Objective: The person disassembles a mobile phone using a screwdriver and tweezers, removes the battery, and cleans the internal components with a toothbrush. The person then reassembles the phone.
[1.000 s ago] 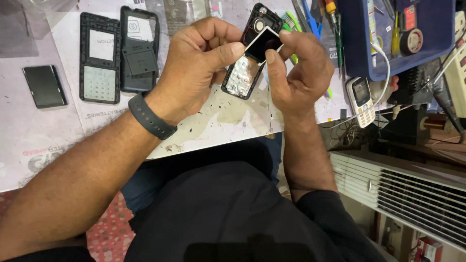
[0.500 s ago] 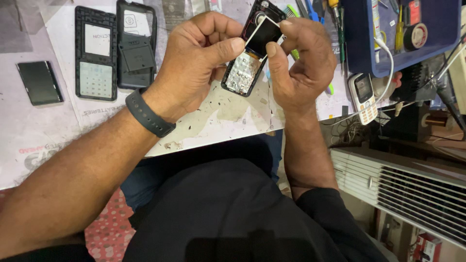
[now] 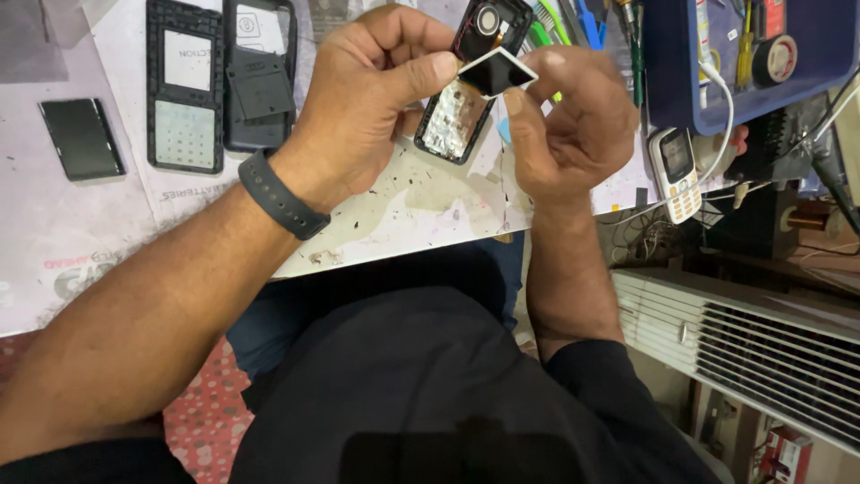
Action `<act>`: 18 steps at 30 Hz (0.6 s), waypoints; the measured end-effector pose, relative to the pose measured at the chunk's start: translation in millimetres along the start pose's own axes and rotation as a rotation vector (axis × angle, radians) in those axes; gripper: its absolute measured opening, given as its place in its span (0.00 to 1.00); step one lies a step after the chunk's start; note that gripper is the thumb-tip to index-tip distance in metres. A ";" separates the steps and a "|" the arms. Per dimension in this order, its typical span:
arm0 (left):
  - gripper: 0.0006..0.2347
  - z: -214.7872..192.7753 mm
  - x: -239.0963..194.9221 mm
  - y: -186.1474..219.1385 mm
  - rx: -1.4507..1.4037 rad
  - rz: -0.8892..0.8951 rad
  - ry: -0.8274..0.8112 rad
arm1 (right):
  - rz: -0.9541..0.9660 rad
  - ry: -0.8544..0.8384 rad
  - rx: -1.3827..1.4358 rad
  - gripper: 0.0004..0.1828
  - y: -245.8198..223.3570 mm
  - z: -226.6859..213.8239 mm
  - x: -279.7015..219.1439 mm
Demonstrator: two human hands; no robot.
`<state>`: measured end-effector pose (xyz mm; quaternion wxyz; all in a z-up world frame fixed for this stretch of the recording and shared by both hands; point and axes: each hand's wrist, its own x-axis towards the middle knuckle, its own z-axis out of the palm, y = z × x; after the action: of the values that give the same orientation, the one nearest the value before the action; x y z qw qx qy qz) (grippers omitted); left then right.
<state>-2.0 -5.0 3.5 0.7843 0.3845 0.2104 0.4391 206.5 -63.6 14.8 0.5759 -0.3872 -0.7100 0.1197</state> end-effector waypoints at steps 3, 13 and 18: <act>0.04 -1.0 0.1 -0.1 -0.011 -0.006 0.010 | -0.030 -0.007 -0.047 0.25 -3.9 0.7 1.9; 0.04 -2.7 0.9 -3.1 -0.087 0.011 0.010 | -0.194 -0.183 -0.126 0.16 -12.0 0.5 18.2; 0.05 0.4 1.1 1.2 -0.112 -0.024 0.029 | -0.210 -0.244 -0.150 0.17 -16.6 0.0 22.3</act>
<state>-1.7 -3.9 4.7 0.8068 0.3309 0.2014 0.4461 198.9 -59.4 41.2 0.4641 -0.3354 -0.8182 0.0515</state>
